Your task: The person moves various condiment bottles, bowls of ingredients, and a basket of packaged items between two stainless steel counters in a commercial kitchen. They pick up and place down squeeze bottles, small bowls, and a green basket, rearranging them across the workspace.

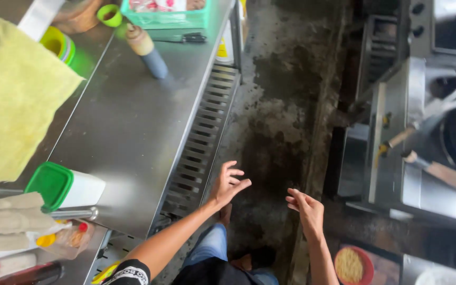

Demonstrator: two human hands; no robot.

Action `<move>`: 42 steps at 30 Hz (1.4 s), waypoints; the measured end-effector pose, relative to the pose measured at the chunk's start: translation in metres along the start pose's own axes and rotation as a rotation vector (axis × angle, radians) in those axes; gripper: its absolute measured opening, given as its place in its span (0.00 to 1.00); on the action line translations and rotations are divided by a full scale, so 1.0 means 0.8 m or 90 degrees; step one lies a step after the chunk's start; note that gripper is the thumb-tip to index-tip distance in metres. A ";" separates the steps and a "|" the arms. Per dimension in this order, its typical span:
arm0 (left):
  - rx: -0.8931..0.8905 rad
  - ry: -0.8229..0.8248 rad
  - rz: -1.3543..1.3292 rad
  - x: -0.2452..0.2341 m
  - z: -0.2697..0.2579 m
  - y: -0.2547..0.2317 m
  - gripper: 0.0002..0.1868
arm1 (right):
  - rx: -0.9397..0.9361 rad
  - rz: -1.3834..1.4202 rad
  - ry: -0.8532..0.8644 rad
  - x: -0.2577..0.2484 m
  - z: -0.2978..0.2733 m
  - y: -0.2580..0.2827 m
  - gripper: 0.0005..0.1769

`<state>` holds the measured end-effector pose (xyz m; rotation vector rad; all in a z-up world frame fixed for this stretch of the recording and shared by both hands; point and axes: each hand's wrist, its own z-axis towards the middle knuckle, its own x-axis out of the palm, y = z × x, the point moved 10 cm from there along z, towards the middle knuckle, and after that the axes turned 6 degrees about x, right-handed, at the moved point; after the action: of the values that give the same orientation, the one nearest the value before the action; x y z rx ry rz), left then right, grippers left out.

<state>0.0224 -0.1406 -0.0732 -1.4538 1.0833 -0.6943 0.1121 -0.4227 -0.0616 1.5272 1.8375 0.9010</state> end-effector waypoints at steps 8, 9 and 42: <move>0.122 -0.340 0.074 -0.253 0.164 -0.056 0.10 | -0.051 0.014 0.199 0.232 0.045 0.132 0.54; 0.122 -0.341 0.073 -0.281 0.193 -0.065 0.10 | -0.051 0.012 0.199 0.249 0.051 0.145 0.54; 0.048 0.221 0.128 0.037 0.211 -0.123 0.34 | -0.195 -0.210 -0.133 0.192 0.007 0.272 0.53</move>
<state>0.2072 -0.1017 -0.0139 -1.1645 1.4329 -0.8519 0.2183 -0.2455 0.1062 1.0509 1.6483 0.7898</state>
